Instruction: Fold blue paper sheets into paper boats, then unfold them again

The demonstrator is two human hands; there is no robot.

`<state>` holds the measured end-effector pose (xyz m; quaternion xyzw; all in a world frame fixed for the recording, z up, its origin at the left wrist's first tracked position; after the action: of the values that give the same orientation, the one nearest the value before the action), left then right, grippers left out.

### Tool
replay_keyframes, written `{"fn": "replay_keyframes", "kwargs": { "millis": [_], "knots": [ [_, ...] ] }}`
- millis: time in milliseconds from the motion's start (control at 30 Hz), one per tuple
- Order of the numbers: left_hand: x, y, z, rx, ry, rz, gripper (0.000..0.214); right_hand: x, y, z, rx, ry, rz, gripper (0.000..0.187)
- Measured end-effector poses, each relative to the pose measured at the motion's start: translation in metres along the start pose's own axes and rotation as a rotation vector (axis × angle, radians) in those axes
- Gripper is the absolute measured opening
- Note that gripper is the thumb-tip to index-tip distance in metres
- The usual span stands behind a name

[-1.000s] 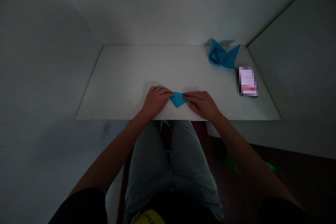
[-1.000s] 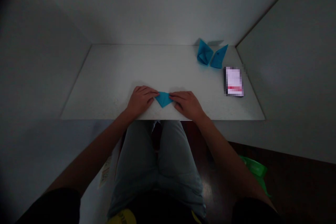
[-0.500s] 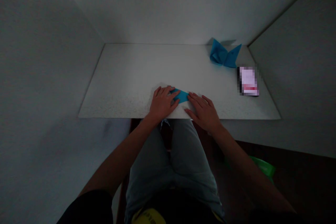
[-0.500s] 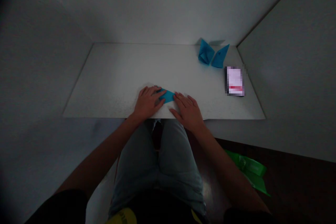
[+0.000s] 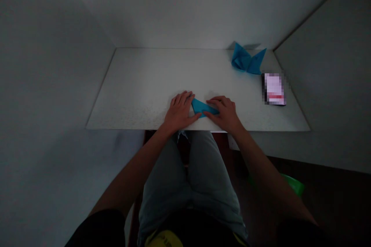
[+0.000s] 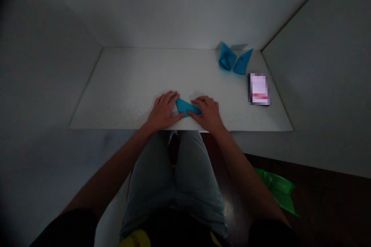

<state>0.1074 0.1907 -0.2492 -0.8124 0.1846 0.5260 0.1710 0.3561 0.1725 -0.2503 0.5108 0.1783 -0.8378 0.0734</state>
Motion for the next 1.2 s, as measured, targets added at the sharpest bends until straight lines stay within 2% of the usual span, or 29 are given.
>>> {"fn": "replay_keyframes", "kwargs": {
  "millis": [267,400,467,567,667,833,967,1067,1133,1200],
  "knots": [
    [-0.004,0.000,0.002,0.015,0.079,-0.066,0.068,0.004,-0.002,-0.002,-0.035,-0.100,0.021,0.027],
    [-0.001,0.000,0.003,0.026,0.070,-0.092,0.080,0.004,-0.002,-0.003,-0.015,-0.067,0.014,0.039],
    [0.000,0.000,0.003,0.030,0.058,-0.096,0.076,0.005,-0.002,-0.002,-0.019,-0.043,0.020,0.042],
    [-0.001,0.000,0.002,0.030,0.046,-0.100,0.070,0.005,-0.001,-0.002,-0.030,-0.040,0.017,0.042],
    [-0.003,0.000,0.000,0.036,0.053,-0.090,0.074,0.004,-0.001,-0.003,-0.037,-0.075,0.002,0.042],
    [-0.005,0.000,0.000,0.078,0.082,-0.085,0.074,0.000,-0.005,-0.005,-0.066,-0.226,0.003,0.035],
    [-0.005,0.001,0.003,0.125,0.144,-0.127,0.053,-0.005,-0.007,-0.004,-0.135,-0.373,-0.055,0.023],
    [-0.005,0.002,0.007,0.147,0.200,-0.185,0.031,-0.007,-0.005,-0.002,-0.121,-0.408,-0.084,0.020],
    [-0.005,0.003,0.009,0.150,0.241,-0.252,0.023,-0.007,-0.002,-0.001,-0.087,-0.419,-0.118,0.030],
    [-0.007,0.004,0.011,0.115,0.269,-0.322,0.019,-0.005,0.001,0.001,-0.029,-0.440,-0.166,0.050]
  ]
}}
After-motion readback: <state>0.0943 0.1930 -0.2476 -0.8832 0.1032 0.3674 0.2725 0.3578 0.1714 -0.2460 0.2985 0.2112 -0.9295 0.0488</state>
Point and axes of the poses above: each hand's wrist, its own y-axis away from the middle knuckle, its own x-axis out of the palm, z = x × y, the point moved 1 cm from there along -y, towards the middle knuckle, and after that the axes turned 5 degrees about z, right-handed, at the moved point
